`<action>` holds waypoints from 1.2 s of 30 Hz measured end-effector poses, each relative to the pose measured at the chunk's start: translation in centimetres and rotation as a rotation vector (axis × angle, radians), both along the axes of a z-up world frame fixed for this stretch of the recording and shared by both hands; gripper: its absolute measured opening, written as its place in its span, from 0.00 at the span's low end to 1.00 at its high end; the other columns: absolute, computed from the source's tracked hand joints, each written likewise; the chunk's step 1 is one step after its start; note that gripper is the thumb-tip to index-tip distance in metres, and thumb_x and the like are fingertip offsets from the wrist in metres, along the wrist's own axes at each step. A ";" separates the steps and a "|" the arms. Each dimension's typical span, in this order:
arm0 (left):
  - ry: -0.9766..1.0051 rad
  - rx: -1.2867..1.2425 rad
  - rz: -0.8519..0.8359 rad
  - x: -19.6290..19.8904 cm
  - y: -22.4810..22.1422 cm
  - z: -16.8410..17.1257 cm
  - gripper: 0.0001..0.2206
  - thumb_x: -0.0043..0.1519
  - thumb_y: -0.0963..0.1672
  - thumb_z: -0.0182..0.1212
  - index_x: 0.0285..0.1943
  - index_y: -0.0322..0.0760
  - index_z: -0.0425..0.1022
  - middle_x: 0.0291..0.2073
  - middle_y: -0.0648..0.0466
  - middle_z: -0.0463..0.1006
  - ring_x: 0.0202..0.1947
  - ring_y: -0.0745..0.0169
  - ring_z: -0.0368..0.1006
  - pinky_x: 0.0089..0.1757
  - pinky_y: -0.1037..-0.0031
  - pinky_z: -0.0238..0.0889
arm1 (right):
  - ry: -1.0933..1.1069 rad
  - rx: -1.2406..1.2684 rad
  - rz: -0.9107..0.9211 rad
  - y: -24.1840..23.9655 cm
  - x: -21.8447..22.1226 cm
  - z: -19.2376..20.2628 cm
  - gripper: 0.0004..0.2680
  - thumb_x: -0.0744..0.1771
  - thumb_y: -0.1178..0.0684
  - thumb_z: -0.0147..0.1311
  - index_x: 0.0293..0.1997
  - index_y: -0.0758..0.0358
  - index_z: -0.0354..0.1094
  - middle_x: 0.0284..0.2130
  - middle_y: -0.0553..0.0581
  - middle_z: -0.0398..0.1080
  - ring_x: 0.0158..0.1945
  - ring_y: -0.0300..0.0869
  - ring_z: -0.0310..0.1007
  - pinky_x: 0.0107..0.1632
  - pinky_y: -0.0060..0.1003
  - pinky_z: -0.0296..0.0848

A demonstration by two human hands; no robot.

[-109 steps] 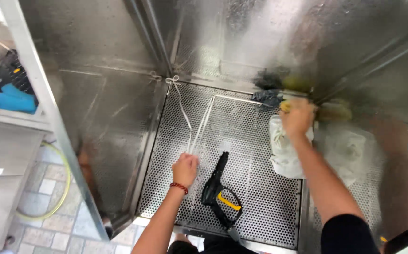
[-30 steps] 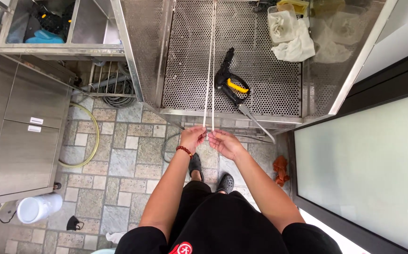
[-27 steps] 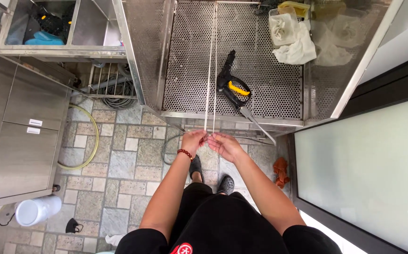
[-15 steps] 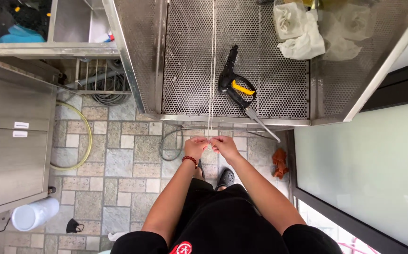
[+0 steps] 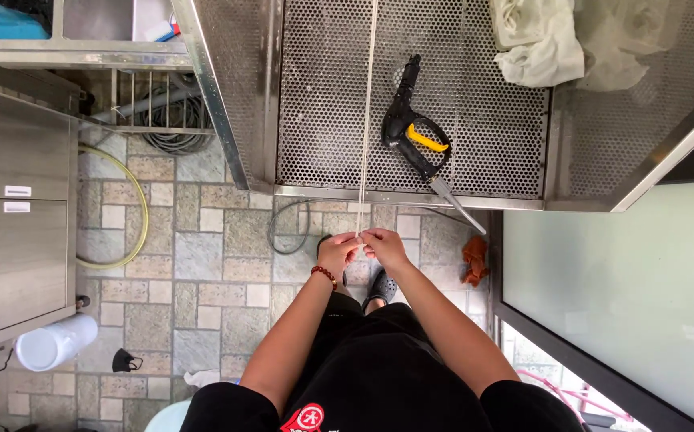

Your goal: Cleaning and drying white shoelaces using a pressure sprayer in a professional shoe-cleaning station.

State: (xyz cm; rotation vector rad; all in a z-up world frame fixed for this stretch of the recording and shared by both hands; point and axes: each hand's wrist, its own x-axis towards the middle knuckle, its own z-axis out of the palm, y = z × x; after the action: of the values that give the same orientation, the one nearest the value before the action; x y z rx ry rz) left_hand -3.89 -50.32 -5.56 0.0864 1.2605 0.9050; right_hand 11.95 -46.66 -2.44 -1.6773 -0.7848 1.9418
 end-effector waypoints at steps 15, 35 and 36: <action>-0.089 -0.122 0.031 1.0 -0.4 1.7 0.08 0.60 0.44 0.70 0.44 0.39 0.77 0.32 0.60 0.76 0.33 0.73 0.70 0.33 0.79 0.66 | 0.132 0.051 0.037 -1.4 1.2 -0.1 0.09 0.67 0.58 0.58 0.45 0.77 0.73 0.33 0.59 0.77 0.33 0.40 0.77 0.39 0.34 0.77; 0.156 0.097 0.174 1.3 -1.3 -3.5 0.07 0.57 0.35 0.69 0.40 0.19 0.76 0.27 0.47 0.80 0.23 0.66 0.74 0.29 0.77 0.69 | -1.253 0.332 0.821 20.7 3.0 10.2 0.39 0.61 0.41 0.65 0.77 0.58 0.41 0.65 0.61 0.59 0.66 0.51 0.61 0.62 0.54 0.60; 0.140 0.100 0.184 1.6 -1.5 -3.8 0.07 0.56 0.35 0.69 0.38 0.19 0.75 0.27 0.46 0.80 0.22 0.65 0.74 0.26 0.75 0.65 | -1.280 0.394 0.814 20.7 3.3 9.3 0.35 0.61 0.45 0.65 0.75 0.60 0.47 0.63 0.63 0.62 0.62 0.51 0.65 0.62 0.53 0.62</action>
State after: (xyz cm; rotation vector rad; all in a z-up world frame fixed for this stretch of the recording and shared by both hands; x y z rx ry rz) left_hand -2.24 -51.84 -9.33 0.1154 1.3693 1.1372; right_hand 15.21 -25.97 6.87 -2.4189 -2.3780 0.6320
